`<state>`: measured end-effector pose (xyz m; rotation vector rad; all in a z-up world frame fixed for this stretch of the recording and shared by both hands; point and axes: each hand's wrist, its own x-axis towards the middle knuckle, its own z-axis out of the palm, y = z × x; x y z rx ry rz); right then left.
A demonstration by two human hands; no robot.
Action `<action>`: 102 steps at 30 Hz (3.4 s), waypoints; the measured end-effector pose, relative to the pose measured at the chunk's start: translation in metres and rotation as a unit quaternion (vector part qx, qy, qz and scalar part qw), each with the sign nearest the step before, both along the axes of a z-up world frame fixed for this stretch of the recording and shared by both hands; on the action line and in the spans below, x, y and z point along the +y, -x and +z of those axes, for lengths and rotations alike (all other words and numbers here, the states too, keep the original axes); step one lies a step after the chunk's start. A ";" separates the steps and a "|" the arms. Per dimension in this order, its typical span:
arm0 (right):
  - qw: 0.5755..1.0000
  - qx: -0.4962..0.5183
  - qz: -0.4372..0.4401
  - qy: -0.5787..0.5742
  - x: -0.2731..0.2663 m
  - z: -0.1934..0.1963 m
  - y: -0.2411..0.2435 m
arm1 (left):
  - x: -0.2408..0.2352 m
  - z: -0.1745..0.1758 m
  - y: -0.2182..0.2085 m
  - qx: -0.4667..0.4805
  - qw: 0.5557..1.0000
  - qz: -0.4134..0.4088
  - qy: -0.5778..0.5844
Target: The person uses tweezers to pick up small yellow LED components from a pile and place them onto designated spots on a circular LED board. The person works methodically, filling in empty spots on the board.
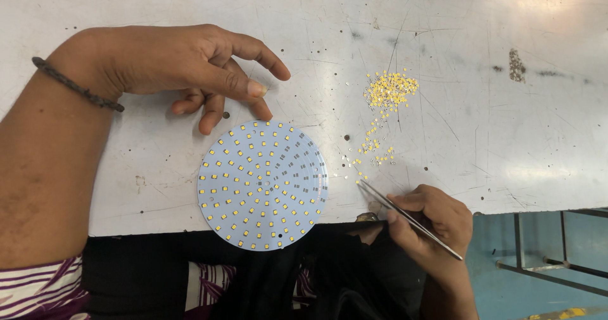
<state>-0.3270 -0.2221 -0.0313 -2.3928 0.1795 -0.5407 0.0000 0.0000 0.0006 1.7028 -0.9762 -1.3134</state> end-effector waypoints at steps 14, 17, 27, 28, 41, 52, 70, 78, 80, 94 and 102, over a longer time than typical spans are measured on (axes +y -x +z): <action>1.000 -0.005 0.001 0.002 -0.001 0.000 -0.001 | 0.000 0.001 0.001 -0.013 1.000 0.004 -0.003; 1.000 0.004 0.006 0.001 -0.001 0.000 -0.001 | 0.001 -0.001 0.001 -0.016 1.000 0.001 -0.004; 1.000 0.005 0.000 0.000 0.000 0.001 0.002 | 0.004 -0.004 -0.003 0.015 0.999 -0.023 0.030; 1.000 0.007 -0.001 -0.004 -0.001 0.001 0.002 | 0.004 -0.004 -0.002 0.012 0.999 -0.020 0.026; 1.000 0.013 -0.003 -0.010 -0.002 -0.002 0.003 | 0.004 -0.002 0.000 -0.006 1.000 -0.001 0.009; 1.000 0.001 0.007 -0.020 -0.002 0.000 0.004 | 0.004 -0.002 0.001 -0.019 1.000 0.005 0.001; 0.982 0.080 0.148 -0.081 0.007 0.010 -0.024 | 0.007 -0.005 0.000 0.003 1.000 -0.004 0.029; 0.980 0.085 0.160 -0.081 0.010 0.013 -0.027 | 0.007 -0.006 -0.001 -0.009 1.000 -0.007 0.029; 0.977 0.077 0.172 -0.098 0.009 0.012 -0.027 | 0.006 -0.005 -0.001 -0.011 0.999 -0.010 0.030; 0.998 0.024 0.032 -0.051 -0.030 0.002 0.001 | 0.000 -0.001 -0.001 0.009 1.000 -0.009 -0.005; 0.998 0.021 0.041 -0.038 -0.029 0.000 -0.002 | -0.002 0.003 0.002 0.002 1.000 0.009 -0.025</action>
